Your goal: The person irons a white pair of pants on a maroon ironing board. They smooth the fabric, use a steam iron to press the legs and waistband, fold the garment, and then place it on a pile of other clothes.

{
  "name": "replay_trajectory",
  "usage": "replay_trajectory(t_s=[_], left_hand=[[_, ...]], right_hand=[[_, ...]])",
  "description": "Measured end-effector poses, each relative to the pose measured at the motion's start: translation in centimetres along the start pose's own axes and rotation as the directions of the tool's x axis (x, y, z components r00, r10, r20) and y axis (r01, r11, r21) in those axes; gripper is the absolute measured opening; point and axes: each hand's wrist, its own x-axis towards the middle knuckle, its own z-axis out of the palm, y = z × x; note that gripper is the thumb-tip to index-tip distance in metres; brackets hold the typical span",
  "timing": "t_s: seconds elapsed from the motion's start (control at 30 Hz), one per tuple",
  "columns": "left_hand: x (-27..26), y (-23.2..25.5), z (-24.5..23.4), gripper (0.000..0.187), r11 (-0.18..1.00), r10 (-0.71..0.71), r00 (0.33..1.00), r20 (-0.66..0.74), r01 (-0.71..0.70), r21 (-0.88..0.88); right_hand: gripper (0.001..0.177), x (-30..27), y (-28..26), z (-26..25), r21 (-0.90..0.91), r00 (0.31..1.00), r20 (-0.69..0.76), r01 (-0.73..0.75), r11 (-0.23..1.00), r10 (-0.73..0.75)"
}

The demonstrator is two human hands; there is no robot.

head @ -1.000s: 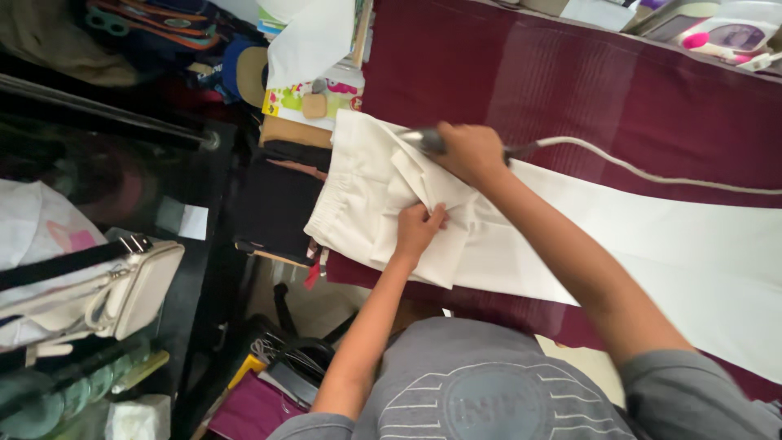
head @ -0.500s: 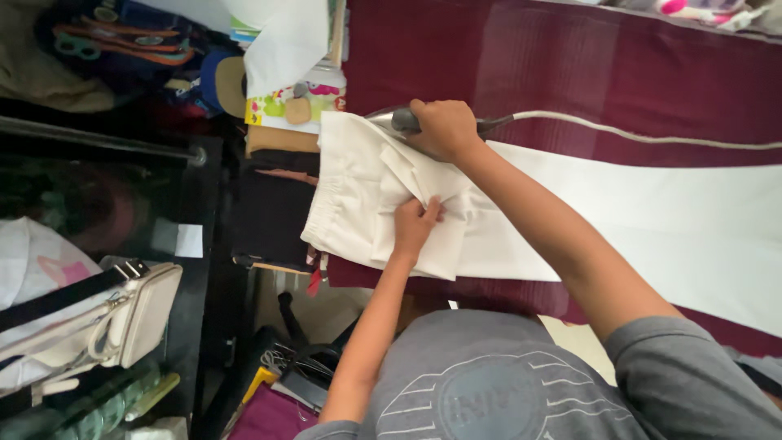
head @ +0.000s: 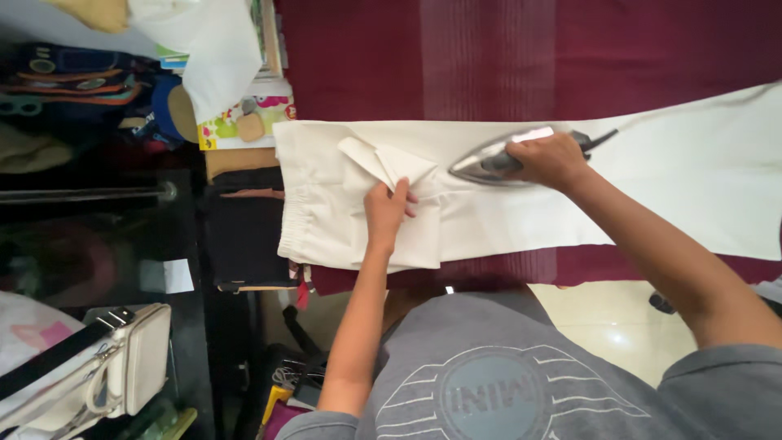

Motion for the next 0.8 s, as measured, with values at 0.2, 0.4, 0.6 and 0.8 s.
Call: replay_trajectory(t_s=[0.2, 0.4, 0.6, 0.8], left_hand=[[0.3, 2.5, 2.0, 0.031, 0.962, 0.197, 0.980, -0.011, -0.192, 0.195], [-4.3, -2.4, 1.8, 0.044, 0.532, 0.649, 0.719, 0.251, -0.664, 0.525], [-9.8, -7.7, -1.3, 0.078, 0.362, 0.607, 0.661, 0.441, -0.724, 0.587], [-9.9, -10.4, -1.5, 0.073, 0.292, 0.618, 0.664, 0.420, -0.690, 0.663]], right_hand=[[0.046, 5.0, -0.1, -0.1, 0.016, 0.974, -0.131, -0.182, 0.983, 0.182], [0.038, 3.1, 0.7, -0.2, 0.085, 0.988, -0.151, -0.003, 0.996, 0.016], [0.046, 4.5, -0.2, -2.2, 0.120, 0.973, -0.011, -0.226, 0.967, 0.229], [0.051, -0.6, -3.2, -4.1, 0.179, 0.976, 0.074, -0.216, 0.960, 0.206]])
